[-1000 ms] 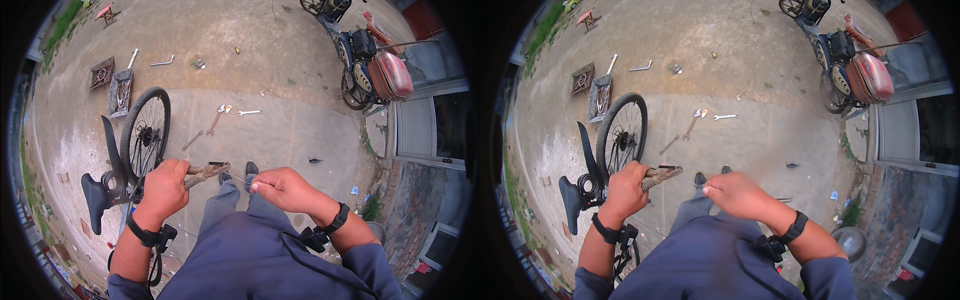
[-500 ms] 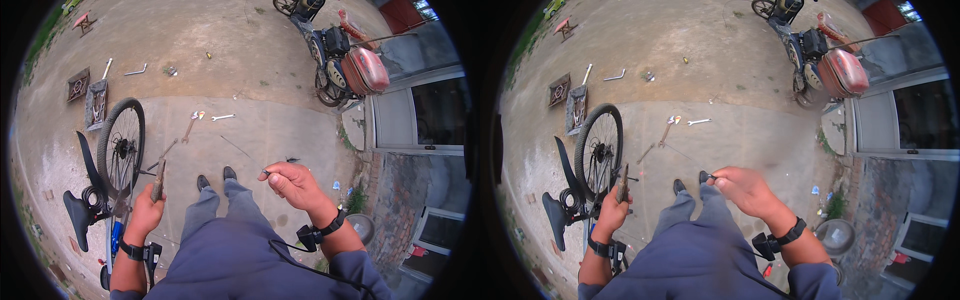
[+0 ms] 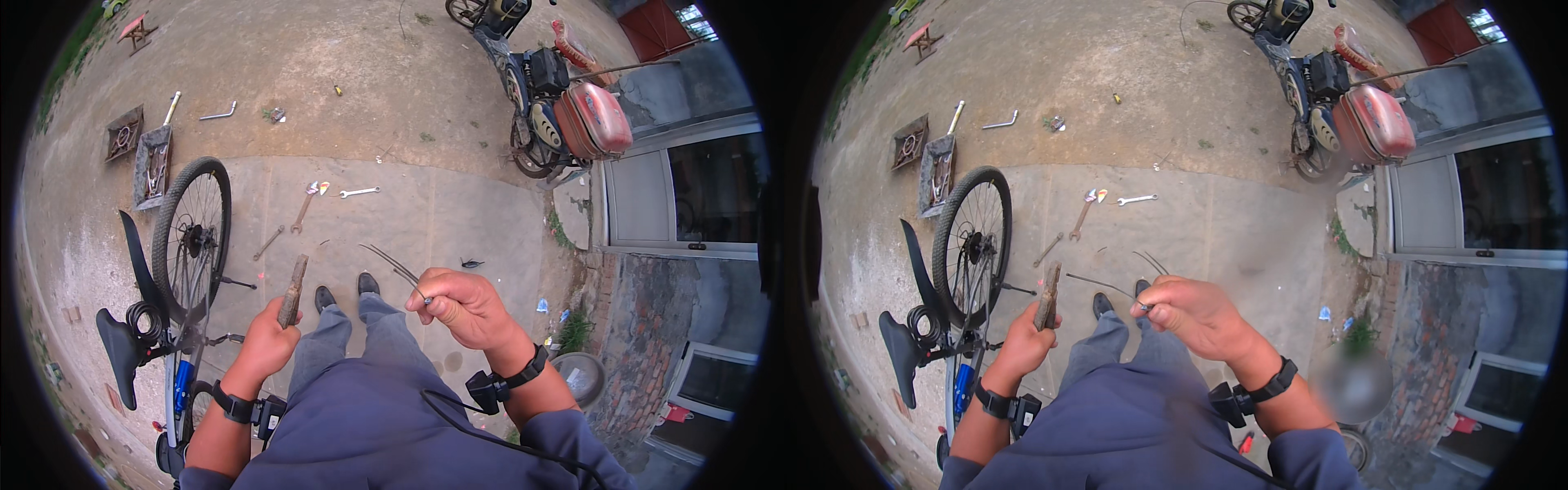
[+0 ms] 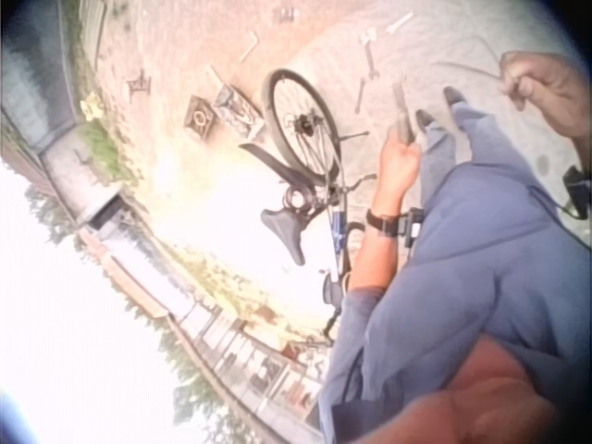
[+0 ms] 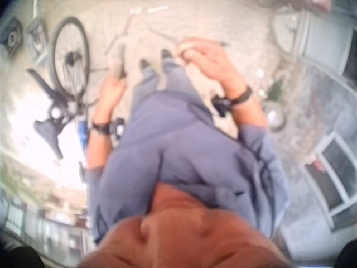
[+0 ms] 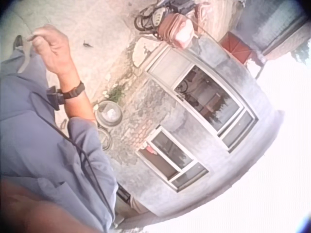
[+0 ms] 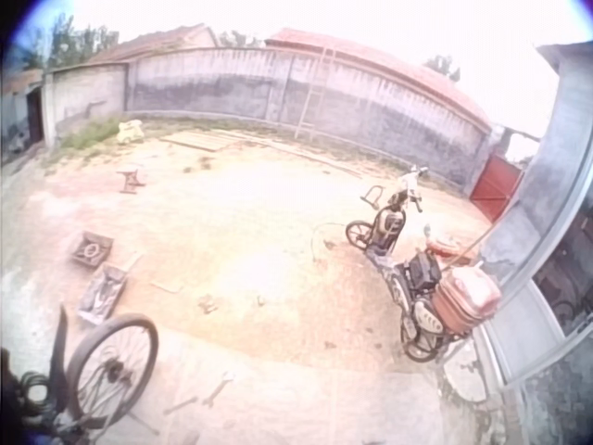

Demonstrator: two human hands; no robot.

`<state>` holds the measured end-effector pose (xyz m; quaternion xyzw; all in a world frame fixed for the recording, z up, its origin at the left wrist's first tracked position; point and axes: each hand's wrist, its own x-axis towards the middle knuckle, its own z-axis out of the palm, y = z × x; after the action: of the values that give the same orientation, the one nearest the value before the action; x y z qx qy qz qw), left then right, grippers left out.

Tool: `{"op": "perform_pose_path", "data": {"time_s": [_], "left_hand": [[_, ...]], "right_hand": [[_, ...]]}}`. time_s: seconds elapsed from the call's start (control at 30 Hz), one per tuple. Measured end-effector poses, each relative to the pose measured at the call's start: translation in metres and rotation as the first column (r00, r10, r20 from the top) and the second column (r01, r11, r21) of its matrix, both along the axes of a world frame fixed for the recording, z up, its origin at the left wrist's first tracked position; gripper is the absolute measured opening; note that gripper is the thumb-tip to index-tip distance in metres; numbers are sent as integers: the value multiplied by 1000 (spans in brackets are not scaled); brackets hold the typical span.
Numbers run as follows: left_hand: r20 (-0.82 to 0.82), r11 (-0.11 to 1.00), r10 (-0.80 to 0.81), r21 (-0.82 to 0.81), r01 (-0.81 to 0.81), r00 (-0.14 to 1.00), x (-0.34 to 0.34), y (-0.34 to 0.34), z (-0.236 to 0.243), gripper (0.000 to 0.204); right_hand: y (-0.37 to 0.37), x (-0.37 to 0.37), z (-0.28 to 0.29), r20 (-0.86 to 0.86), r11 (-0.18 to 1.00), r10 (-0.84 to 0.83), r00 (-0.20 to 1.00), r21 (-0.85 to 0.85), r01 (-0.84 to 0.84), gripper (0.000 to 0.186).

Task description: The person cuts a bicycle brake cable with pliers, then threads the cable through the handlebar and front fork of a bicycle. They attach the cable to the brake lever and adjust the tension.

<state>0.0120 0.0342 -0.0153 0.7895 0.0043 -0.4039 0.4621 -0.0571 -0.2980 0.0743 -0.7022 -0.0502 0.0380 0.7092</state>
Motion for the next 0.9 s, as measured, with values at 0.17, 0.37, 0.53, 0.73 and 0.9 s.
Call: {"op": "perform_pose_path", "data": {"time_s": [0.17,0.37,0.53,0.73,0.9], "left_hand": [[-1,980,-148,134,147,989,13,-22,8,32],[14,950,-238,210,230,971,27,-39,-15,36],[-33,929,-283,239,282,959,42,-51,-52,38],[-32,885,-367,295,360,930,40,-50,-96,41],[-162,926,-220,275,258,962,23,-46,-171,40]], "right_hand": [[-3,1,1,38,1000,-12,999,-24,13,27],[-9,-3,-2,5,998,-39,999,-53,39,26],[-9,-9,-5,-110,993,-115,987,-53,110,28],[-21,-28,-36,-165,961,-278,946,-49,273,29],[-31,-45,-61,-268,927,-372,889,-54,372,28]]}}
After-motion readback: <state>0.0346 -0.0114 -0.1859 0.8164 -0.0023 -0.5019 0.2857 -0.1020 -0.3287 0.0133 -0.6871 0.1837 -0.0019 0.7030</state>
